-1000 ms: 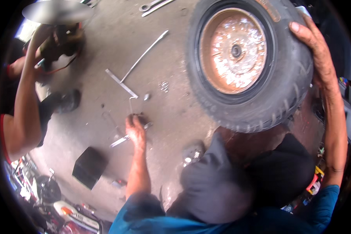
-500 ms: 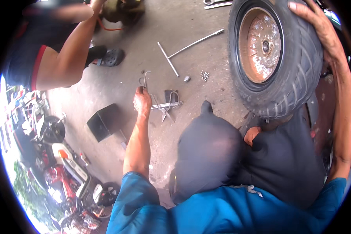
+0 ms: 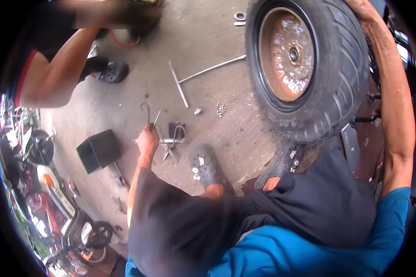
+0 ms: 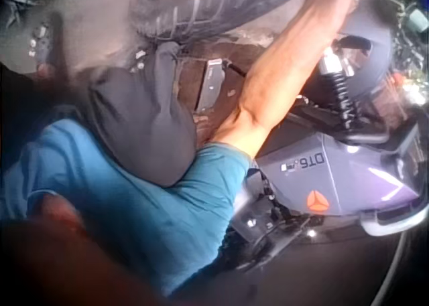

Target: The person removes the outer rim from a hub motor, wipes the inner surface with a cloth, and then works on the stator assembly and its wiring using pliers.

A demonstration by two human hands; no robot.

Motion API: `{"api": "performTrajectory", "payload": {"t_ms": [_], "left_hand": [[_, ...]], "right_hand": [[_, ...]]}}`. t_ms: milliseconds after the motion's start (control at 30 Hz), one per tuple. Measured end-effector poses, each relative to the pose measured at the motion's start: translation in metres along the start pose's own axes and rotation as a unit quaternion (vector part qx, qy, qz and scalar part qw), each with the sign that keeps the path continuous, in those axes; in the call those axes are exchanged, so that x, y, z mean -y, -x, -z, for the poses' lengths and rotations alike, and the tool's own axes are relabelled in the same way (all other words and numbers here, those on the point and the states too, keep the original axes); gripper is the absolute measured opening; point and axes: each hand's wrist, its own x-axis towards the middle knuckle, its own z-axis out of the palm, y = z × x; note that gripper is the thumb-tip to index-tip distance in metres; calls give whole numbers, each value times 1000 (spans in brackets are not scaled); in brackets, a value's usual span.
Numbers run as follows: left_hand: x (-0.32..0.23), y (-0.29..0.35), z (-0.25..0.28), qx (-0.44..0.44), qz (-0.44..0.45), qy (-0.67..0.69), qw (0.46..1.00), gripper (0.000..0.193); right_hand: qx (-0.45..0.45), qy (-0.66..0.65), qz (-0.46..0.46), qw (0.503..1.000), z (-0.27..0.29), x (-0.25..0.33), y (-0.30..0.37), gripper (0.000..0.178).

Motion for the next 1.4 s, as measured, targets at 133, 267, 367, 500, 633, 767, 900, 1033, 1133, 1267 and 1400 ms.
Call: {"api": "performTrajectory", "payload": {"t_ms": [133,267,367,500,633,767,900,1033,1133,1267,1400], "left_hand": [[9,7,7,80,65,-59,993,35],[-17,-7,25,-46,-39,-27,998,35],[-54,-38,33,-30,-83,74,993,35],[-150,-43,85,74,-334,10,940,45],[-240,-67,109,25,-651,-178,737,55],[-315,-107,77,-14,-726,-249,640,57],[-346,-132,37,-72,-725,-218,649,59],[-340,-135,19,-59,-674,-318,665,57],[-346,-122,7,-40,-658,-266,703,58],[-346,-92,14,44,-686,-200,698,56],[-336,-80,56,480,-444,149,742,44]], "right_hand": [[-75,-64,45,994,-14,-49,5,76],[-183,-189,52,963,-49,-34,39,90],[-151,-100,52,982,-65,-11,53,87],[-153,14,32,988,-45,-18,50,81],[-135,17,47,990,-35,-17,49,78],[-129,-22,53,990,-28,-12,43,82],[-60,-177,79,979,-22,-29,35,87],[-143,-156,34,977,-29,-40,21,86],[-165,-199,21,966,-22,-42,13,86],[-122,-236,46,963,-10,-52,11,86],[-224,-111,10,968,-24,-49,6,85]]}}
